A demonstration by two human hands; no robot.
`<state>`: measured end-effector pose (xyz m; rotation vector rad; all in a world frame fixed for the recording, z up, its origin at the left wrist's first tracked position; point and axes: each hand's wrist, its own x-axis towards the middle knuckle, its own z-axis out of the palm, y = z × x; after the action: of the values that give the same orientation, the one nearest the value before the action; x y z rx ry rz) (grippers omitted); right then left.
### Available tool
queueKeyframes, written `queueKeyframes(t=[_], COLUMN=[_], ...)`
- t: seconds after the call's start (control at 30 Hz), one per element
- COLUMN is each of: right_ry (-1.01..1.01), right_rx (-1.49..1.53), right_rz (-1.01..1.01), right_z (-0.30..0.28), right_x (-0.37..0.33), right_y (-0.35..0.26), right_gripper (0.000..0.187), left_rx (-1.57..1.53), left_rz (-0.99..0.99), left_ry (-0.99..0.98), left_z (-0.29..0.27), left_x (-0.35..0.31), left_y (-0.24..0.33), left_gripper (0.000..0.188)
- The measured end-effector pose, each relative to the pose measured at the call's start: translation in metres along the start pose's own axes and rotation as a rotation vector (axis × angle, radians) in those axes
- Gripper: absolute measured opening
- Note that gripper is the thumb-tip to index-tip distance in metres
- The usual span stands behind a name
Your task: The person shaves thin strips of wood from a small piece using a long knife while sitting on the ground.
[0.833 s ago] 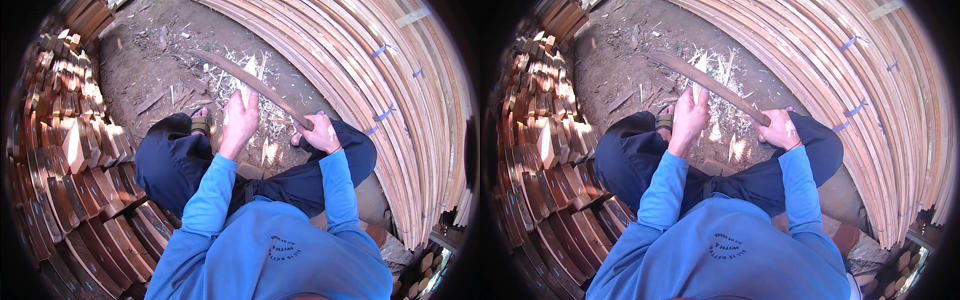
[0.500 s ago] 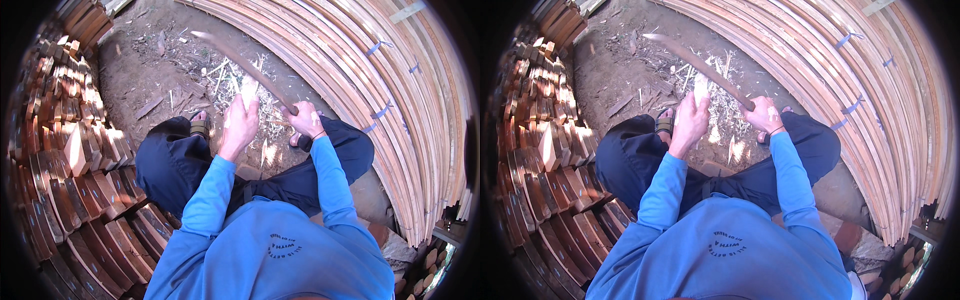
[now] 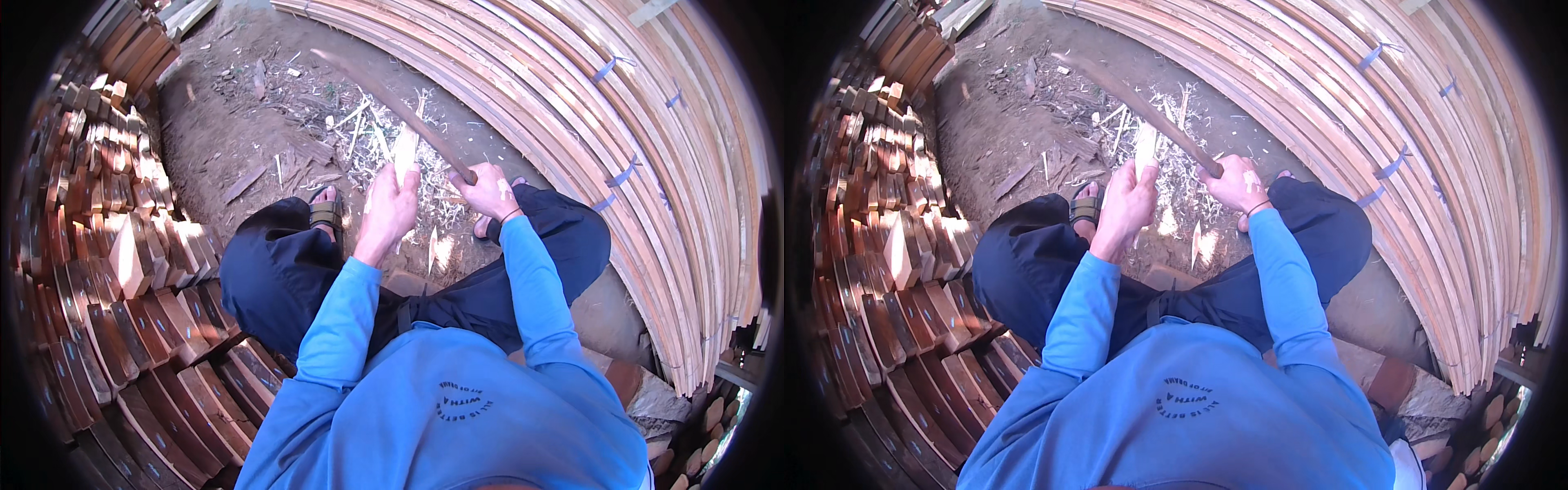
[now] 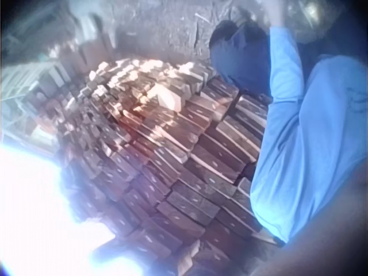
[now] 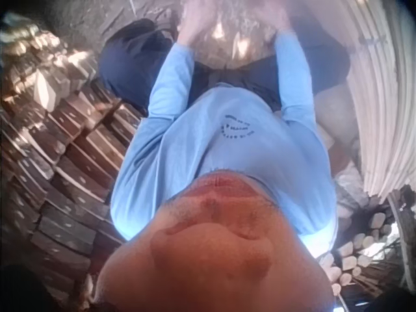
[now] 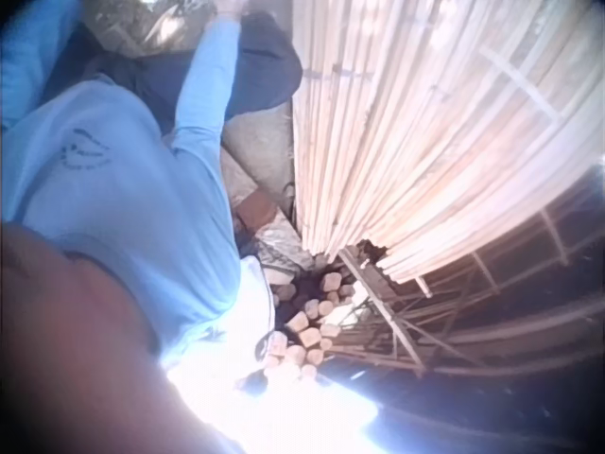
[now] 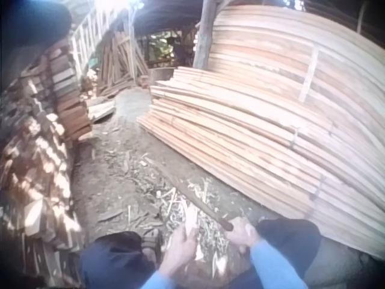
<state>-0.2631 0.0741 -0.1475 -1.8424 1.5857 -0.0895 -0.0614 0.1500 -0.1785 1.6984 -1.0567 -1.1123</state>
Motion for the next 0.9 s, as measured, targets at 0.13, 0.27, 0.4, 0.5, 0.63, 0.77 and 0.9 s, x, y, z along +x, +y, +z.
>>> queueKeyframes(t=[0.13,0.27,0.4,0.5,0.63,0.77,0.9], right_ry=[0.105,0.133,0.025,0.028,-0.066,0.031,0.094], right_rx=[0.135,0.115,0.143,0.101,0.057,0.050,0.053], right_rz=[0.099,0.035,0.027,-0.093,-0.006,-0.004,-0.008], right_z=[-0.010,0.000,-0.006,0.001,0.000,0.005,0.003], right_x=[0.021,0.008,-0.025,-0.037,-0.034,-0.023,-0.003], right_y=[0.004,0.006,-0.006,0.007,0.004,-0.007,-0.017], right_gripper=[0.051,0.050,0.050,0.049,0.043,0.039,0.041], left_rx=[0.011,0.043,0.105,0.157,0.263,0.379,0.327], left_rz=[0.064,0.093,0.099,0.123,0.155,0.229,0.193], left_ry=[-0.062,0.106,0.159,0.182,0.212,0.238,0.150], left_z=[-0.004,-0.010,-0.016,-0.016,-0.017,-0.012,-0.006], left_x=[-0.014,-0.009,-0.010,-0.011,-0.013,-0.017,-0.021], left_y=[0.034,0.037,0.041,0.042,0.045,0.048,0.051], left_gripper=[0.033,0.032,0.031,0.032,0.033,0.031,0.029])
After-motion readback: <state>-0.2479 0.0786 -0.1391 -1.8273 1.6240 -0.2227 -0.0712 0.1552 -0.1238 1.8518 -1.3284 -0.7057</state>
